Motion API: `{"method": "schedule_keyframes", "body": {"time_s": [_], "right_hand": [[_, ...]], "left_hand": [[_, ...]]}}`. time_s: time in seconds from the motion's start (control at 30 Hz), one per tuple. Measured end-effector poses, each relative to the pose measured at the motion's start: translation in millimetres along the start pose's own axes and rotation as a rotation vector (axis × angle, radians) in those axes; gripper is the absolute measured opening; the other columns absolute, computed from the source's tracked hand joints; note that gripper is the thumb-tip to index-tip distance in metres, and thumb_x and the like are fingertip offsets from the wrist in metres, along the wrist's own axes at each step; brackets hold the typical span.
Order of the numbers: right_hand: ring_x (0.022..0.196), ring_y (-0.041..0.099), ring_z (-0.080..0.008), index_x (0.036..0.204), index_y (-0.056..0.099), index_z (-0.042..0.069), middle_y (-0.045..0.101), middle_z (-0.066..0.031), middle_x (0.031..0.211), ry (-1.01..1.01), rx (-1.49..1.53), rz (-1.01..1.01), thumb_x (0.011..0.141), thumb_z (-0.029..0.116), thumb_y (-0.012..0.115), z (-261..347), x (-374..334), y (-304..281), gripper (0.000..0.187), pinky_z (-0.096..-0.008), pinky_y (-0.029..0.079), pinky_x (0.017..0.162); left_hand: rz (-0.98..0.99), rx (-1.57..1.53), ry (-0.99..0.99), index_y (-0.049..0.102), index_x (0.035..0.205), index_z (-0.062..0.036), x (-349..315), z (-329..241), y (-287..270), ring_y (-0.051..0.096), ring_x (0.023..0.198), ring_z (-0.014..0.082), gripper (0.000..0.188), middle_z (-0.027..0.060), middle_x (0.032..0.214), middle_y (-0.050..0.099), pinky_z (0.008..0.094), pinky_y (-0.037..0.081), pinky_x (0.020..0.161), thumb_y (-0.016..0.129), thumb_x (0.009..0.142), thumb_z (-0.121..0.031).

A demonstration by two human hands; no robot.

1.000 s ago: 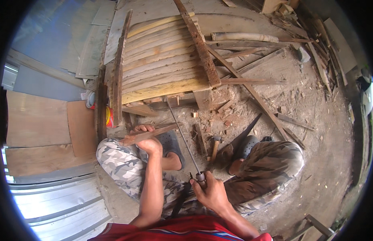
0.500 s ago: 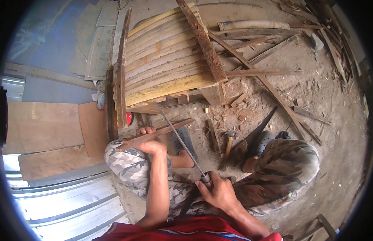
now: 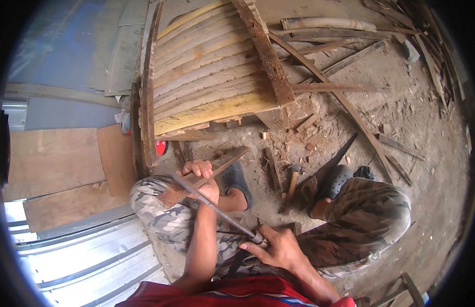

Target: The person sits on the floor and sharpens a long metal tool using a sharpening stone. They hold the tool with both hands and rub it against the stone repeatedly. The person briefly checks the edge with their fingers and continues sharpening.

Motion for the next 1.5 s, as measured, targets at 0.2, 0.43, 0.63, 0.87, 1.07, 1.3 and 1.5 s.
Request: {"method": "schedule_keyframes", "body": {"time_s": [0.2,0.43,0.63,0.87,1.07,1.3,1.5], "right_hand": [[0.050,0.065,-0.0252,0.106,0.066,0.003,0.061,-0.0092,0.057,-0.060,0.097,0.039,0.087,0.031,0.076,33,-2,2,0.035,-0.0374,0.051,0.049],[0.060,0.069,-0.0243,0.106,0.061,-0.001,0.067,-0.0122,0.071,-0.125,0.113,-0.172,0.085,0.014,0.076,77,-5,-19,0.030,-0.0340,0.053,0.054],[0.055,0.067,-0.0236,0.103,0.060,-0.002,0.067,-0.0117,0.069,0.143,0.089,-0.080,0.086,0.015,0.074,56,-12,4,0.028,-0.0342,0.052,0.052],[0.047,0.058,-0.0129,0.089,0.059,0.000,0.058,-0.0027,0.056,0.025,0.083,-0.255,0.088,0.016,0.072,73,-24,-6,0.021,-0.0286,0.046,0.047],[0.047,0.060,-0.0219,0.090,0.059,0.000,0.055,-0.0097,0.055,0.165,-0.028,-0.131,0.090,0.021,0.071,56,-24,10,0.024,-0.0351,0.047,0.048],[0.047,0.060,-0.0200,0.089,0.059,0.000,0.056,-0.0087,0.055,0.087,0.019,-0.218,0.090,0.022,0.072,71,-25,9,0.025,-0.0325,0.047,0.048],[0.050,0.065,-0.0244,0.093,0.058,-0.001,0.059,-0.0116,0.056,0.101,-0.010,-0.201,0.092,0.024,0.070,72,-27,14,0.028,-0.0359,0.049,0.048]], "left_hand": [[0.447,-0.180,-0.100,0.053,0.070,-0.0037,-8,14,37,0.051,0.057,0.0206,0.059,0.0093,0.061,0.052,0.0318,0.042,0.058,0.027,0.102,-0.046],[0.536,-0.102,-0.139,0.052,0.068,-0.0041,-27,30,49,0.046,0.051,0.0187,0.054,0.0084,0.057,0.050,0.0303,0.040,0.053,0.034,0.101,-0.042],[0.523,-0.147,-0.220,0.055,0.073,0.0007,-42,30,53,0.053,0.061,0.0206,0.049,0.0120,0.065,0.054,0.0290,0.044,0.058,0.042,0.100,-0.038],[0.416,-0.071,-0.270,0.053,0.060,0.0037,-40,41,35,0.051,0.053,0.0195,0.059,0.0119,0.057,0.055,0.0313,0.038,0.052,0.053,0.092,-0.046],[0.437,-0.195,-0.334,0.053,0.068,0.0008,-41,41,29,0.052,0.055,0.0207,0.043,0.0129,0.063,0.053,0.0300,0.044,0.052,0.049,0.093,-0.034],[0.444,-0.176,-0.287,0.053,0.068,0.0005,-37,38,31,0.052,0.056,0.0217,0.041,0.0127,0.064,0.053,0.0304,0.044,0.052,0.050,0.091,-0.034],[0.292,-0.146,-0.303,0.053,0.062,0.0020,-35,55,1,0.053,0.051,0.0191,0.049,0.0111,0.059,0.054,0.0291,0.040,0.047,0.055,0.088,-0.039]]}}
Point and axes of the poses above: each hand's wrist, its own x-axis towards the middle knuckle, its own y-axis out of the palm, z = x × y, the point moved 9 cm from there along x, towards the middle knuckle
